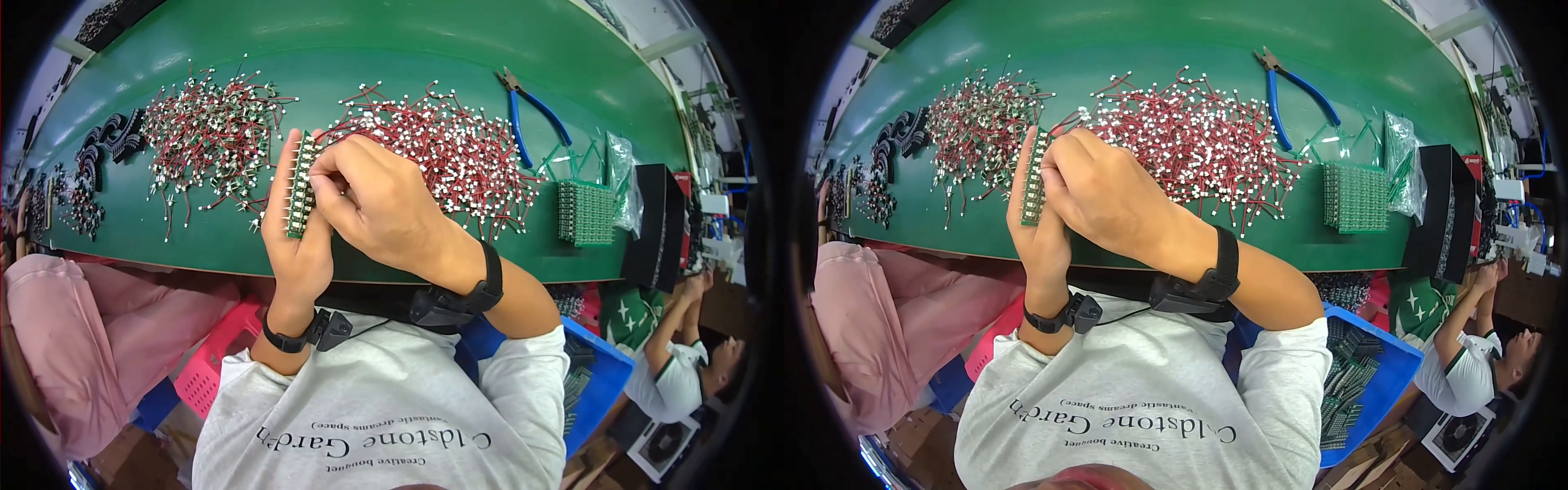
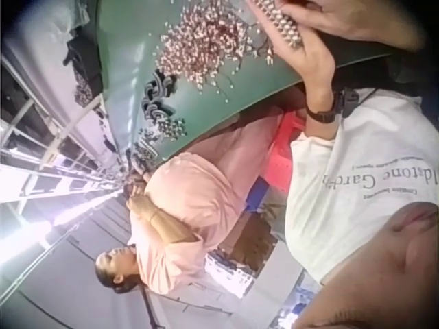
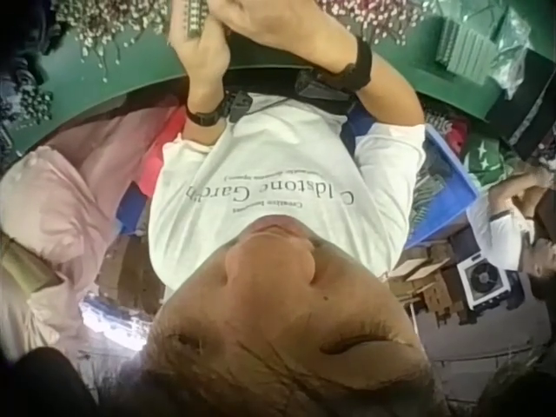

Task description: The person picks up a circuit board and places it into a black box, then moves the box aside. They pick up another circuit board and insert small red and white wires into it one by one.

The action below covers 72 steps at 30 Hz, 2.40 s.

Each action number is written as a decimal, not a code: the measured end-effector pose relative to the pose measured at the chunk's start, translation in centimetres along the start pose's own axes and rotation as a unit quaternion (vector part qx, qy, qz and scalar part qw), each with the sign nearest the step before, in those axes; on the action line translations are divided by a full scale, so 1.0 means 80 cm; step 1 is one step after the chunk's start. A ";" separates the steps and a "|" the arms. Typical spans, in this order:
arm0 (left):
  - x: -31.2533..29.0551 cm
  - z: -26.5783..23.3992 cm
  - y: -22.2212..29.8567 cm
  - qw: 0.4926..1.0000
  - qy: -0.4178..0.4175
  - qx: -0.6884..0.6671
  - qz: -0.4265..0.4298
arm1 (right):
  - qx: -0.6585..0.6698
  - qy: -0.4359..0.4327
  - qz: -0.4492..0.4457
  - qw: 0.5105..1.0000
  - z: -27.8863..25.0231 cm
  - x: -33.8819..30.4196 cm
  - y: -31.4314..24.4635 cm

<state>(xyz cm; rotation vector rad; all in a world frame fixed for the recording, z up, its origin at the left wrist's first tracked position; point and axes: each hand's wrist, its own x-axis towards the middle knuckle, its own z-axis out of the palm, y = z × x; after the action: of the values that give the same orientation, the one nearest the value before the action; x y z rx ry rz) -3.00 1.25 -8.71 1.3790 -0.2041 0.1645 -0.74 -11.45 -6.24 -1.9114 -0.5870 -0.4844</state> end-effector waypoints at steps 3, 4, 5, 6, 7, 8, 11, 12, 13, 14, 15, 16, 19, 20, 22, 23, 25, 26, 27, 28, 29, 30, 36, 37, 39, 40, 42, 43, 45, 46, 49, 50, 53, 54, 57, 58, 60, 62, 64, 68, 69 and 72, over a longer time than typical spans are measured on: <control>0.000 0.002 0.001 1.000 -0.004 0.010 0.000 | 0.000 0.001 0.008 1.000 -0.001 -0.001 0.001; 0.000 0.003 0.002 1.000 -0.004 -0.006 -0.010 | -0.001 0.002 0.011 1.000 -0.001 -0.002 0.000; -0.001 0.002 0.002 1.000 -0.002 -0.020 -0.020 | -0.001 0.002 0.013 1.000 -0.001 -0.002 -0.001; -0.001 0.002 0.002 1.000 -0.001 -0.020 -0.020 | 0.000 0.002 0.012 1.000 -0.001 -0.003 0.000; -0.002 0.001 0.001 1.000 -0.006 -0.013 -0.013 | 0.003 0.004 0.012 1.000 -0.001 -0.002 0.000; -0.001 0.001 0.001 1.000 -0.011 -0.007 -0.006 | 0.005 0.005 0.012 1.000 -0.001 -0.002 0.000; -0.002 0.001 0.002 1.000 -0.011 0.025 0.009 | -0.020 0.011 -0.001 1.000 0.001 -0.004 0.001; -0.002 -0.001 -0.001 1.000 -0.009 0.026 0.009 | -0.019 0.010 -0.002 1.000 0.001 -0.005 0.000; -0.001 -0.004 -0.005 0.996 -0.013 0.085 0.035 | -0.073 0.000 -0.030 0.997 -0.001 -0.006 -0.002; 0.000 -0.007 -0.008 0.988 -0.018 0.144 0.061 | -0.126 -0.009 -0.059 0.990 -0.002 -0.006 -0.002; 0.001 -0.010 -0.007 0.988 -0.017 0.144 0.061 | -0.126 -0.009 -0.059 0.990 -0.003 -0.007 -0.002; 0.002 -0.014 -0.007 0.979 -0.033 0.185 0.075 | -0.137 -0.023 -0.069 0.988 -0.004 -0.007 0.000; 0.003 -0.019 0.001 0.972 -0.047 0.216 0.077 | -0.150 -0.017 -0.090 0.984 0.000 -0.010 0.002; 0.004 -0.020 0.003 0.976 -0.044 0.204 0.065 | -0.155 0.002 -0.099 0.983 0.001 -0.009 0.003; 0.001 -0.015 0.001 0.983 -0.035 0.171 0.051 | -0.163 0.003 -0.105 0.981 -0.001 -0.007 0.003; -0.001 -0.015 0.001 0.989 -0.025 0.144 0.037 | -0.168 0.007 -0.113 0.979 -0.001 -0.006 0.003; -0.002 -0.023 -0.006 0.976 -0.041 0.198 0.077 | -0.157 -0.002 -0.118 0.980 0.000 -0.007 0.004; -0.002 -0.025 -0.008 0.960 -0.058 0.249 0.116 | -0.151 -0.010 -0.121 0.981 -0.001 -0.007 0.004; -0.005 -0.022 -0.005 0.964 -0.061 0.238 0.102 | -0.152 -0.011 -0.121 0.981 0.000 -0.008 0.005; -0.007 -0.023 -0.005 0.965 -0.060 0.236 0.101 | -0.148 -0.023 -0.117 0.982 0.001 -0.010 0.007; -0.007 -0.027 -0.004 0.959 -0.066 0.258 0.102 | -0.144 -0.034 -0.113 0.983 0.004 -0.010 0.009; -0.007 -0.029 -0.004 0.952 -0.071 0.279 0.102 | -0.145 -0.036 -0.114 0.982 0.006 -0.011 0.011; -0.007 -0.040 0.000 0.983 -0.016 0.172 0.056 | -0.083 0.024 -0.129 0.988 -0.005 0.014 0.014; -0.007 -0.039 0.006 0.996 0.031 0.078 0.014 | -0.101 0.041 -0.108 0.988 -0.015 0.023 0.022; 0.000 -0.052 0.010 0.996 0.084 0.036 0.002 | -0.121 0.058 -0.090 0.987 -0.032 0.041 0.041; 0.004 -0.055 0.016 0.994 0.109 0.021 -0.009 | -0.157 0.014 -0.073 0.985 -0.039 0.048 0.052; 0.008 -0.060 0.024 0.992 0.119 0.024 -0.027 | -0.190 -0.032 -0.056 0.980 -0.033 0.050 0.059; 0.010 -0.062 0.024 0.992 0.122 0.004 -0.029 | -0.194 -0.075 -0.060 0.976 -0.023 0.049 0.059; 0.010 -0.066 0.025 0.992 0.119 -0.010 -0.038 | -0.225 -0.149 -0.036 0.962 -0.011 0.045 0.060; 0.011 -0.067 0.024 0.992 0.120 -0.011 -0.038 | -0.225 -0.150 -0.037 0.962 -0.010 0.044 0.066; 0.009 -0.071 0.023 0.991 0.118 -0.040 -0.055 | -0.212 -0.174 -0.054 0.960 -0.007 0.040 0.074; 0.009 -0.072 0.022 0.990 0.120 -0.041 -0.055 | -0.166 -0.168 -0.055 0.970 -0.003 0.040 0.071; 0.011 -0.075 0.021 0.989 0.137 -0.031 -0.037 | -0.138 -0.190 -0.050 0.971 0.003 0.029 0.061; 0.011 -0.074 0.021 0.989 0.137 -0.031 -0.036 | -0.156 -0.218 -0.044 0.962 0.004 0.024 0.060; 0.011 -0.070 0.022 0.988 0.143 -0.051 -0.040 | -0.127 -0.212 -0.065 0.967 0.011 0.017 0.062; 0.011 -0.067 0.022 0.988 0.144 -0.048 -0.039 | -0.108 -0.201 -0.076 0.971 0.012 0.017 0.063; 0.011 -0.066 0.018 0.983 0.163 -0.078 -0.033 | -0.075 -0.162 -0.103 0.979 0.007 0.023 0.058; 0.011 -0.058 0.019 0.981 0.171 -0.079 -0.036 | -0.032 -0.090 -0.037 0.995 -0.005 0.021 0.053; 0.010 -0.057 0.014 0.986 0.145 -0.078 -0.040 | -0.019 -0.053 -0.065 0.996 -0.007 0.022 0.048; 0.009 -0.042 0.011 0.989 0.129 -0.058 -0.037 | 0.046 -0.031 -0.054 0.997 -0.010 0.020 0.015; 0.010 -0.039 0.008 0.990 0.120 -0.058 -0.035 | 0.053 -0.028 -0.092 0.994 -0.010 0.020 0.012; 0.010 -0.029 0.005 0.994 0.089 -0.044 -0.036 | 0.056 -0.021 -0.140 0.988 -0.009 0.017 0.005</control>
<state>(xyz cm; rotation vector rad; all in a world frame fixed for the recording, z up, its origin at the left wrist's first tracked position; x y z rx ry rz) -2.22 3.62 -8.54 1.2750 -0.0133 0.2154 0.55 -11.99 -5.51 -1.7432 -0.8995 -0.5782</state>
